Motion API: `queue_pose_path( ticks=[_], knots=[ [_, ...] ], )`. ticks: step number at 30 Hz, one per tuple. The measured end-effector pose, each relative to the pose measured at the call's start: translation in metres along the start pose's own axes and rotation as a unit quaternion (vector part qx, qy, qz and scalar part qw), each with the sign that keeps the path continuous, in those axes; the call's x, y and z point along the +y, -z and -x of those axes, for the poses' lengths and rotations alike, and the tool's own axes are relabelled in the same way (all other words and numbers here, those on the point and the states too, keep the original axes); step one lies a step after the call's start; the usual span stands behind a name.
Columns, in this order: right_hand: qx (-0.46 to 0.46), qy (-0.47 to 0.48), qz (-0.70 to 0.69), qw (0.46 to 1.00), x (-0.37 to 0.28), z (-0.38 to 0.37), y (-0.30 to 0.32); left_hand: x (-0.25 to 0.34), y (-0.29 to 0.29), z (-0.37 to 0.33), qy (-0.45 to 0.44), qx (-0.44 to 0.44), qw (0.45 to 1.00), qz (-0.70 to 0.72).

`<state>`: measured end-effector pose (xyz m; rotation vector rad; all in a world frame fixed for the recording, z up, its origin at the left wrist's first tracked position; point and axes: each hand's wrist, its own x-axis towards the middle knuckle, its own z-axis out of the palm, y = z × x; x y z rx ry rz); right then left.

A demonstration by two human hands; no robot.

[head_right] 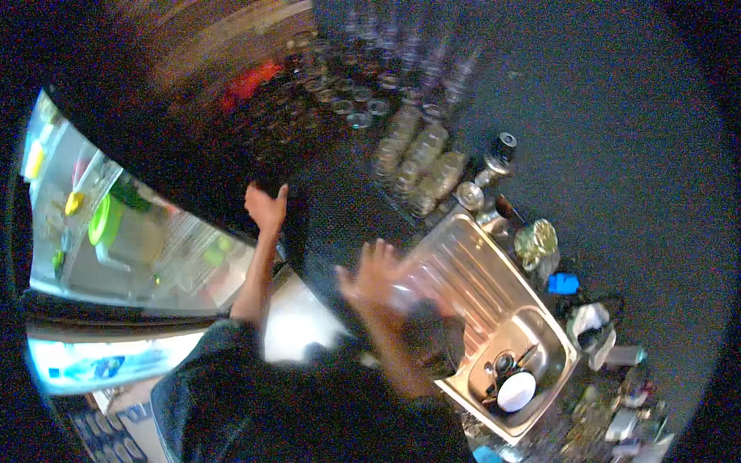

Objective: The recorder is washing and rinsing glass cups and bottles at a bar sink.

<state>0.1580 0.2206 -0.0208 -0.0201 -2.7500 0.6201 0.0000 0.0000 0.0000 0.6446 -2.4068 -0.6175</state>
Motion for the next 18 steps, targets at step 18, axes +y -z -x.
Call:
queue_pose_path(
  ticks=[18],
  knots=[
    [0.145, -0.244, -0.310, 0.907, 0.136, 0.109, 0.161, 0.148, 0.115, 0.312, -0.235, -0.500, 0.687, 0.473]
  ],
)
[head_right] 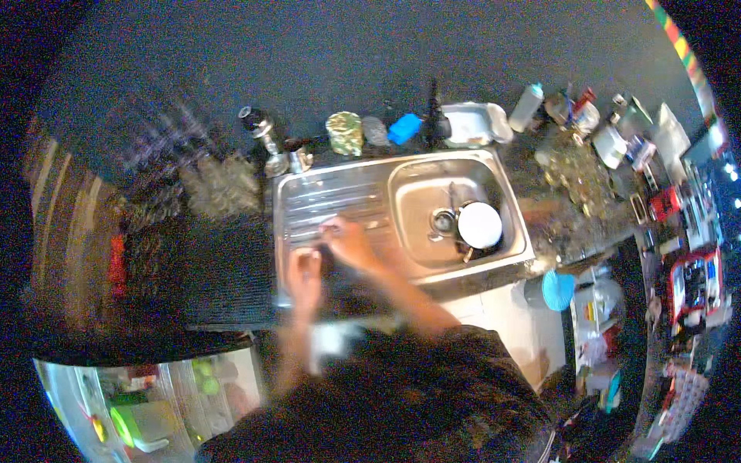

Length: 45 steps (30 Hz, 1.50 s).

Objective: The recorder is washing and rinsing glass cups and bottles at a bar sink.

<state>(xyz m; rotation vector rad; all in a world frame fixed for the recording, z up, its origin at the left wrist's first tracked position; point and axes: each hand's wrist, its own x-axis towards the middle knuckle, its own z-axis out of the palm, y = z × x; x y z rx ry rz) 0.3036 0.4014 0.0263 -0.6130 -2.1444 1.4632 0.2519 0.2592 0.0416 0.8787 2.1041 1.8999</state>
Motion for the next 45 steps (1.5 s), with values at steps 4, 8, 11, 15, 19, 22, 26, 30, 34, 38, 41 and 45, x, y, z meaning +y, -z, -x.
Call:
queue_pose_path(
  ticks=[4, 8, 11, 15, 19, 22, 26, 30, 34, 38, 41, 45],
  knots=[
    [0.087, -0.089, -0.008, 0.992, 0.042, 0.065, 0.099, 0.011, -0.066, 0.022, 0.004, -0.178, 0.983, 0.053],
    [0.170, -0.128, -0.053, 0.976, 0.086, 0.125, 0.179, 0.031, -0.125, 0.040, 0.047, -0.281, 0.958, -0.026],
    [0.194, -0.118, -0.054, 0.972, 0.114, 0.150, 0.250, 0.040, -0.170, 0.049, 0.052, -0.302, 0.951, -0.042],
    [0.320, -0.125, 0.042, 0.938, 0.151, 0.148, 0.356, 0.040, -0.233, 0.058, 0.065, -0.285, 0.954, -0.070],
    [0.444, -0.178, 0.120, 0.870, 0.194, 0.120, 0.473, 0.027, -0.291, 0.066, 0.092, -0.277, 0.956, 0.006],
    [0.518, -0.204, 0.180, 0.811, 0.224, 0.081, 0.539, 0.021, -0.325, 0.069, 0.140, -0.279, 0.949, 0.043],
    [0.482, -0.273, 0.099, 0.826, 0.254, 0.046, 0.588, 0.027, -0.353, 0.074, 0.167, -0.281, 0.942, 0.073],
    [0.498, -0.190, 0.058, 0.844, 0.266, 0.041, 0.590, 0.039, -0.357, 0.075, 0.154, -0.288, 0.940, 0.100],
    [0.527, -0.136, -0.077, 0.835, 0.246, 0.058, 0.563, 0.044, -0.350, 0.069, 0.162, -0.267, 0.949, 0.038],
    [0.489, -0.134, -0.013, 0.862, 0.197, 0.091, 0.529, 0.040, -0.343, 0.057, 0.180, -0.239, 0.953, 0.040],
    [0.412, -0.169, 0.051, 0.894, 0.166, 0.107, 0.498, 0.034, -0.339, 0.047, 0.166, -0.218, 0.962, -0.017],
    [0.247, -0.126, 0.228, 0.933, 0.143, 0.112, 0.464, 0.022, -0.328, 0.037, 0.237, -0.210, 0.946, 0.065]
  ],
)
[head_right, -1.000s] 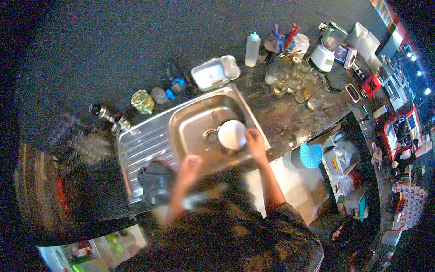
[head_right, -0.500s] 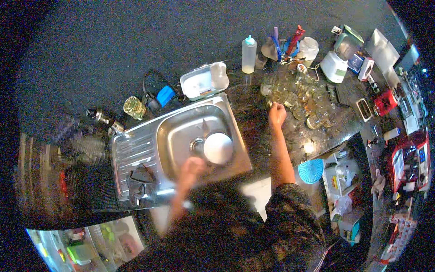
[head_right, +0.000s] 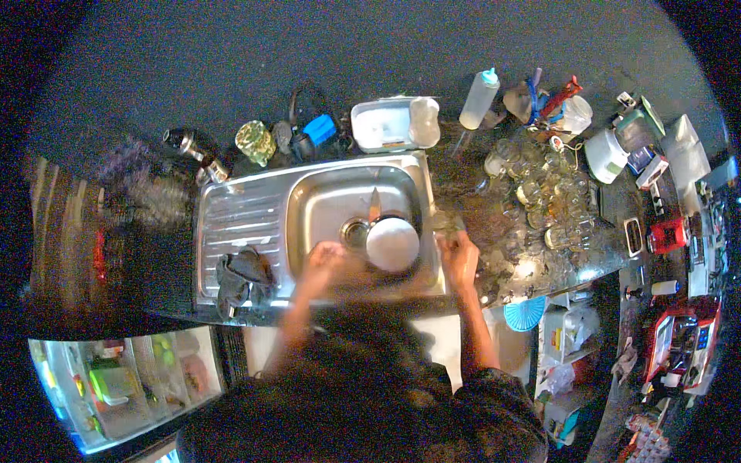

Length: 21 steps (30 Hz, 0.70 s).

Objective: The recorder is washing and rinsing glass cups and bottles at a bar sink.

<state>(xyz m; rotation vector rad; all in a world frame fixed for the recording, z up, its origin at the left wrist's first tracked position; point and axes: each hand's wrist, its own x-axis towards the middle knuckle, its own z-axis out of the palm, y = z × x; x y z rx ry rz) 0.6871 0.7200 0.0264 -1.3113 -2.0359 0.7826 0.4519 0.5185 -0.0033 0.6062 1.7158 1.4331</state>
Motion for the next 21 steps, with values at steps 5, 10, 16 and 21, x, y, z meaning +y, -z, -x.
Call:
queue_pose_path(
  ticks=[5, 10, 16, 21],
  knots=[
    [-0.147, 0.155, 0.178, 0.961, -0.025, 0.009, -0.029, -0.022, 0.027, -0.003, -0.028, 0.033, 0.999, -0.015],
    [-0.283, 0.292, 0.309, 0.860, -0.055, 0.019, -0.067, -0.047, 0.045, -0.002, -0.036, 0.043, 0.998, -0.041],
    [-0.308, 0.377, 0.360, 0.796, -0.096, 0.027, -0.091, -0.054, 0.053, 0.004, 0.019, 0.050, 0.991, -0.123],
    [-0.300, 0.245, 0.388, 0.836, -0.126, -0.016, -0.086, -0.037, 0.051, 0.003, 0.035, 0.015, 0.994, -0.103]
  ],
)
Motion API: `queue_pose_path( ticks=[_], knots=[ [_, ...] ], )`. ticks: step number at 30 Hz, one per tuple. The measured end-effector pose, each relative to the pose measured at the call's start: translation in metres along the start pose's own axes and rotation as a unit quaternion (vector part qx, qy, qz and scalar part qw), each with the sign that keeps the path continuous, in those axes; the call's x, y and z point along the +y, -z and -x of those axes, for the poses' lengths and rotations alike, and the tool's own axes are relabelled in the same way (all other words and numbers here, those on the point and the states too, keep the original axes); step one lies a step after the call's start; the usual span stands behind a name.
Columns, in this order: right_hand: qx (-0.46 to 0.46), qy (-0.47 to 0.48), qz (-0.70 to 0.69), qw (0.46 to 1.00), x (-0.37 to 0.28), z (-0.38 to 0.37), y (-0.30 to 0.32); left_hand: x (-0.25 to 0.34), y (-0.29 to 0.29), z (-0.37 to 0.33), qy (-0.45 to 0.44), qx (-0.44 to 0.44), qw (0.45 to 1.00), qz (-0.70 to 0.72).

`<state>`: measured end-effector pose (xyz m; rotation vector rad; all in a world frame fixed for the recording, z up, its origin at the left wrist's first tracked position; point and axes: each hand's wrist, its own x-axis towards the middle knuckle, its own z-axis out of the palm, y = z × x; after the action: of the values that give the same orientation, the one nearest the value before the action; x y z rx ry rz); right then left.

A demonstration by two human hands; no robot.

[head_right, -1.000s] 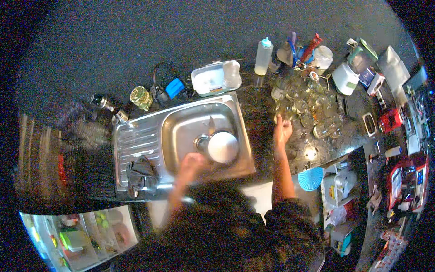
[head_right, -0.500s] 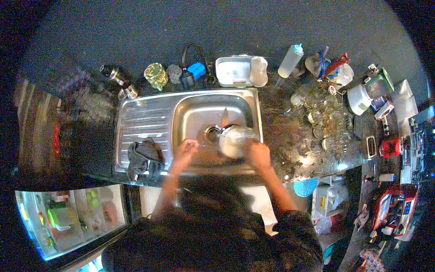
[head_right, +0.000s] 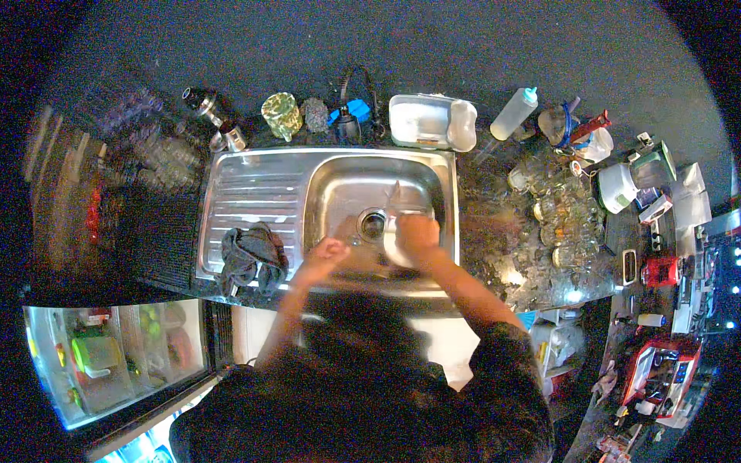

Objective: The recorder is washing and rinsing glass cups and bottles at a bar sink.

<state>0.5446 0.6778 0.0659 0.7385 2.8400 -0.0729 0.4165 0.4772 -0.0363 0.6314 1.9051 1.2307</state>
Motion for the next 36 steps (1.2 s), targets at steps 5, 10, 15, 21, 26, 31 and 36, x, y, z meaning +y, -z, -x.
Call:
queue_pose_path(
  ticks=[5, 10, 15, 21, 26, 31, 36],
  knots=[
    [-0.026, -0.031, -0.551, 0.834, 0.014, -0.031, 0.007, 0.037, -0.015, -0.021, -0.148, -0.058, 0.985, 0.069],
    [-0.167, -0.170, -0.789, 0.567, -0.016, -0.039, -0.037, 0.026, -0.031, -0.052, -0.147, -0.055, 0.961, 0.227],
    [-0.115, 0.001, -0.466, 0.878, -0.019, -0.084, -0.052, -0.015, -0.023, -0.072, 0.123, -0.098, 0.950, 0.269],
    [0.206, -0.067, -0.390, 0.895, -0.020, -0.199, -0.038, -0.005, -0.011, -0.064, 0.013, 0.000, 0.962, 0.274],
    [-0.019, -0.008, -0.407, 0.913, -0.027, -0.237, -0.042, 0.013, 0.002, -0.066, 0.059, 0.024, 0.981, 0.183],
    [0.028, 0.160, -0.346, 0.924, -0.014, -0.227, -0.062, 0.027, 0.004, -0.070, -0.048, 0.046, 0.988, 0.136],
    [0.202, 0.152, -0.522, 0.815, -0.015, -0.167, -0.095, 0.040, 0.000, -0.087, -0.082, 0.107, 0.989, 0.068]
  ],
)
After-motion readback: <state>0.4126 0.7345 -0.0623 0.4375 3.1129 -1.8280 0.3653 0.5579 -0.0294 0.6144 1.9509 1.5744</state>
